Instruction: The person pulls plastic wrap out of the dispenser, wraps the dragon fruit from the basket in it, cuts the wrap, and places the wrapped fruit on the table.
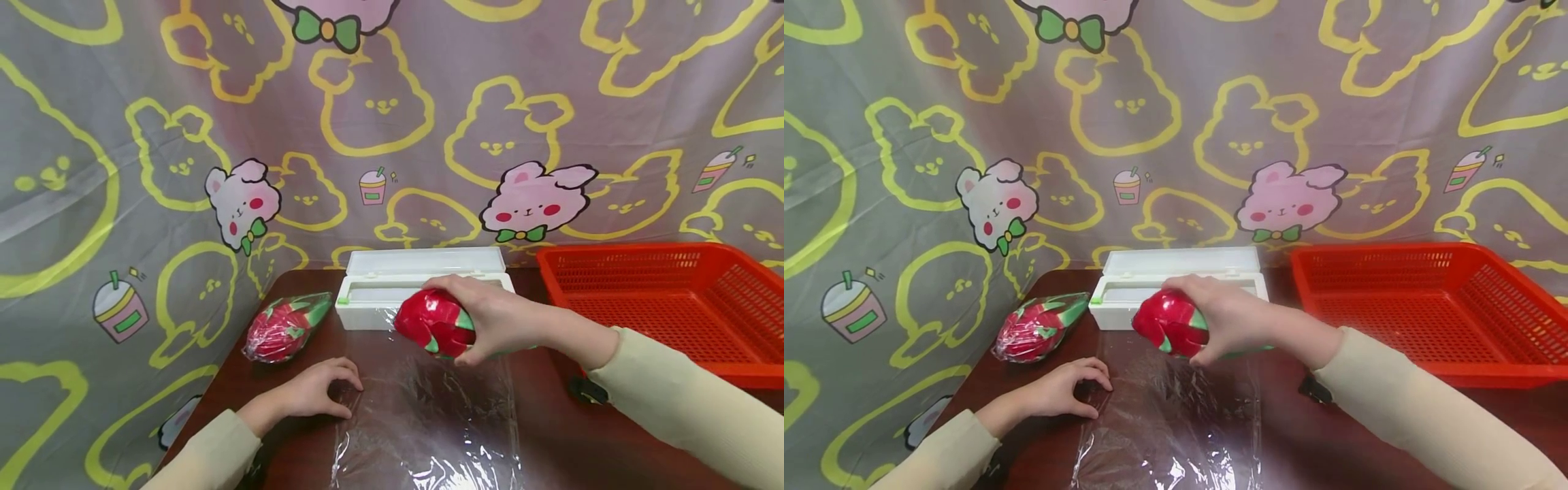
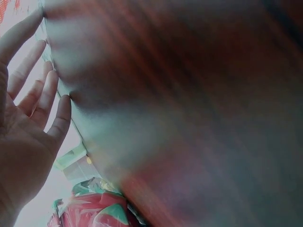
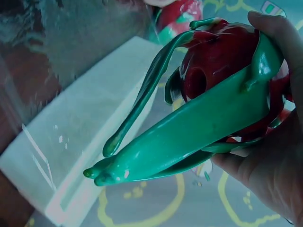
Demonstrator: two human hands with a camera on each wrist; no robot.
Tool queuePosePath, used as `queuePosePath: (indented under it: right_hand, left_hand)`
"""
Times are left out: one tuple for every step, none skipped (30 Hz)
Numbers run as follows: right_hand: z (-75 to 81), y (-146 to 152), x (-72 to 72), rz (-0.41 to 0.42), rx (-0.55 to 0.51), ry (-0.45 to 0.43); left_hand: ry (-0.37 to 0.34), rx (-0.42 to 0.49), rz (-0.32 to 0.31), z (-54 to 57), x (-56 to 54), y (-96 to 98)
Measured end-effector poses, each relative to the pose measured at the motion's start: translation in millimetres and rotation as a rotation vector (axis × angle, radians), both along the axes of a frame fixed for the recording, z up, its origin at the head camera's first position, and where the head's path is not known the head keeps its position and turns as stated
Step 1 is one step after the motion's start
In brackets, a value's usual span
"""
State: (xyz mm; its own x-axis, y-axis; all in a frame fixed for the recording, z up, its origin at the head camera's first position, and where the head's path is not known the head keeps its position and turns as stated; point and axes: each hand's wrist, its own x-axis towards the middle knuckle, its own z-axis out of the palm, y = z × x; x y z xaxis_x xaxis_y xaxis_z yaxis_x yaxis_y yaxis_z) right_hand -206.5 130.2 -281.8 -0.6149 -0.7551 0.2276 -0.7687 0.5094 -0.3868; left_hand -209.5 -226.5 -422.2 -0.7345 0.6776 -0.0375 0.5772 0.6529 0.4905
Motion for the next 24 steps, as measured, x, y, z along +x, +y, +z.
queuePosePath:
  right_hand:
    - [-2.8,-3.1,-0.4,0.012,0.0,-0.001]
    - [-5.8,-6.0,-1.0,0.025,0.003,0.004]
    - [-8.5,-8.7,-1.4,0.036,0.006,0.003]
    - [-11.3,-11.3,-1.7,0.047,0.008,0.003]
    - [-14.1,-14.0,-2.1,0.058,0.009,0.002]
    - [-17.0,-16.2,-2.4,0.064,0.014,0.003]
    - [-19.6,-18.3,-2.6,0.07,0.019,-0.001]
    - [-22.4,-20.1,-2.8,0.073,0.026,-0.008]
    - [-25.4,-21.5,-3.1,0.075,0.03,-0.017]
    - [-28.1,-22.8,-3.3,0.074,0.034,-0.022]
    - [-30.9,-24.0,-3.5,0.074,0.039,-0.026]
    - [-33.6,-25.2,-3.9,0.076,0.043,-0.024]
    - [-36.0,-26.3,-4.2,0.077,0.044,-0.025]
    - [-38.5,-27.4,-4.4,0.077,0.045,-0.025]
    - [-40.9,-28.4,-4.4,0.078,0.045,-0.026]
    - [-43.3,-29.8,-4.4,0.084,0.045,-0.027]
    - [-46.2,-31.2,-4.7,0.091,0.044,-0.028]
    - [-48.9,-32.7,-4.8,0.097,0.042,-0.033]
    - [-51.8,-34.3,-4.7,0.101,0.04,-0.048]
    - [-54.8,-35.8,-4.3,0.105,0.042,-0.058]
    - [-58.0,-37.2,-4.1,0.104,0.044,-0.073]
    - [-60.9,-38.7,-3.9,0.104,0.047,-0.086]
    - [-63.8,-40.1,-3.8,0.103,0.05,-0.1]
    - [-66.5,-41.5,-3.9,0.104,0.051,-0.117]
  left_hand:
    - [-0.005,-0.004,0.003,-0.4,-0.1,-0.2]
    - [-0.008,-0.003,0.003,-0.7,-0.1,-0.4]
    - [-0.011,-0.003,0.004,-1.0,-0.3,-0.6]
    - [-0.012,-0.002,0.004,-0.9,-0.3,-0.6]
    - [-0.012,-0.001,0.003,-1.0,-0.3,-0.7]
    - [-0.01,-0.002,0.002,-1.2,-0.5,-0.8]
    - [-0.009,-0.003,0.001,-1.5,-0.5,-0.9]
    - [-0.01,-0.003,0.002,-1.5,-0.4,-0.9]
    - [-0.009,-0.003,0.002,-1.4,-0.5,-0.8]
    - [-0.008,-0.004,0.001,-1.3,-0.3,-0.8]
    - [-0.006,-0.006,0.001,-1.4,-0.4,-0.8]
    - [-0.004,-0.008,0.0,-1.5,-0.6,-0.8]
    - [-0.002,-0.009,-0.001,-1.6,-0.8,-0.7]
    - [-0.002,-0.01,0.0,-1.5,-1.1,-0.8]
    - [-0.001,-0.011,0.0,-1.3,-1.3,-0.7]
    - [-0.006,-0.012,0.003,-1.0,-1.6,-0.7]
    - [-0.009,-0.013,0.006,-0.6,-1.8,-0.7]
    - [-0.013,-0.014,0.01,-0.2,-1.9,-0.7]
    - [-0.014,-0.016,0.013,-0.1,-2.0,-0.7]
    - [-0.021,-0.017,0.018,0.1,-1.9,-0.7]
    - [-0.023,-0.018,0.02,0.1,-1.8,-0.6]
    - [-0.026,-0.019,0.022,0.1,-1.7,-0.5]
    - [-0.026,-0.019,0.023,0.0,-1.5,-0.4]
    - [-0.027,-0.018,0.024,-0.2,-1.3,-0.4]
